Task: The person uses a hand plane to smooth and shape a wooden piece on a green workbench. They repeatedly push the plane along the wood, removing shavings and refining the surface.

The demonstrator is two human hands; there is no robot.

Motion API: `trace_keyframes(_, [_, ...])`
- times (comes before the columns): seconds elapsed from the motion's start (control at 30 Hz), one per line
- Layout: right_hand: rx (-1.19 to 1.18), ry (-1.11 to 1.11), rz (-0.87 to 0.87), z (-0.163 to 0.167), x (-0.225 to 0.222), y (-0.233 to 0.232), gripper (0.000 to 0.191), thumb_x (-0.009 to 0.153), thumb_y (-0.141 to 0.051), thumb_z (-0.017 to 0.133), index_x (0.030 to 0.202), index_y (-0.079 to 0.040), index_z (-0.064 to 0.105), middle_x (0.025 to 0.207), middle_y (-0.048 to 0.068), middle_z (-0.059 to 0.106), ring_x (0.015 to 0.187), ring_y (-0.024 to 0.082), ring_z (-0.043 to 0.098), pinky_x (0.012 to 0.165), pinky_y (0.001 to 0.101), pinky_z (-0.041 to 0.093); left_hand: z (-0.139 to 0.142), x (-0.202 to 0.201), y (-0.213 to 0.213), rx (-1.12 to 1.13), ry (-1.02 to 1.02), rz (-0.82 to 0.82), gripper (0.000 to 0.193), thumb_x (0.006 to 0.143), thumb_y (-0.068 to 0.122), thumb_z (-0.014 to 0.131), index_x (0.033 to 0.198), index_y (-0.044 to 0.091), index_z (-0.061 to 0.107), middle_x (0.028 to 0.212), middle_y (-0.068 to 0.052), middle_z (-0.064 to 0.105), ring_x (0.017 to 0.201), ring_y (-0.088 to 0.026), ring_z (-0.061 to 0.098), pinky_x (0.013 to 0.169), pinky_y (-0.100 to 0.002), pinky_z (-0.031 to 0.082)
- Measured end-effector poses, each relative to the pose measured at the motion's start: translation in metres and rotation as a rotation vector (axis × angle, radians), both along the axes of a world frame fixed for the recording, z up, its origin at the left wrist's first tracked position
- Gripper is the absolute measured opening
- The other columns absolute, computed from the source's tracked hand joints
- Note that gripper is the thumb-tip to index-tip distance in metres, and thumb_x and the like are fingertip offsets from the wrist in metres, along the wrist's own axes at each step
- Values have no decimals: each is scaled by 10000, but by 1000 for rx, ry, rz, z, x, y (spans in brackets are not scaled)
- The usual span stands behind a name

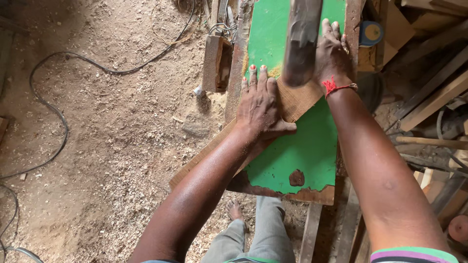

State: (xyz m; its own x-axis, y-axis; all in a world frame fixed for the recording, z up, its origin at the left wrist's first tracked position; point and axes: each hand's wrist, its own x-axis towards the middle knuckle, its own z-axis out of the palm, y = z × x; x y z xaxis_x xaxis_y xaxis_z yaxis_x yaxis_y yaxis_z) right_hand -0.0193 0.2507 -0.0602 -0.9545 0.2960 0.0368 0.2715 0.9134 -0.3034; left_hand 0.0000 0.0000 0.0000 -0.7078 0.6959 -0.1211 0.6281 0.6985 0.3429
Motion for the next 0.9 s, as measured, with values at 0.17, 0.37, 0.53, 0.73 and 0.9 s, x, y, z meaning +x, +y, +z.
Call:
trace_keyframes(0.17, [-65,-65,-81,31,2,-19,1066,771,-279,852,1589,2,228,1621,248,296,1502,375,315,1231,414,295,3,-3,-4,7,2,-6,1500,441,910,767,1427,-136,339,1574,-369,235,1497,-550,140,1213,-621,158])
trace_keyframes(0.37, [-88,14,-122,24,-4,-21,711,1110,-273,603,1668,-5,253,1691,280,262,1517,426,338,1220,456,344,7,-6,-8,26,1,-27,1447,467,876,789,1411,-126,342,1566,-380,234,1494,-556,140,1216,-620,151])
trace_keyframes(0.53, [-161,-84,-204,19,-3,-19,677,1122,-298,599,1604,15,241,1636,288,258,1480,414,345,1203,450,335,11,-9,-9,29,-36,-21,1420,466,845,799,1394,-131,349,1565,-380,232,1496,-559,136,1225,-613,153])
trace_keyframes(0.73, [-16,79,-93,7,-2,-12,726,1051,-53,559,1716,-28,270,1726,281,297,1566,403,359,1265,444,358,15,-9,-9,9,-21,-23,1418,465,842,800,1398,-127,350,1575,-375,207,1503,-554,113,1221,-624,143])
trace_keyframes(0.9, [6,8,-28,19,2,-18,777,1046,-361,687,1615,-8,291,1638,271,346,1512,445,320,1240,465,314,17,-9,-10,-14,-20,-32,1451,478,840,796,1438,-140,322,1580,-372,196,1501,-549,104,1215,-631,138])
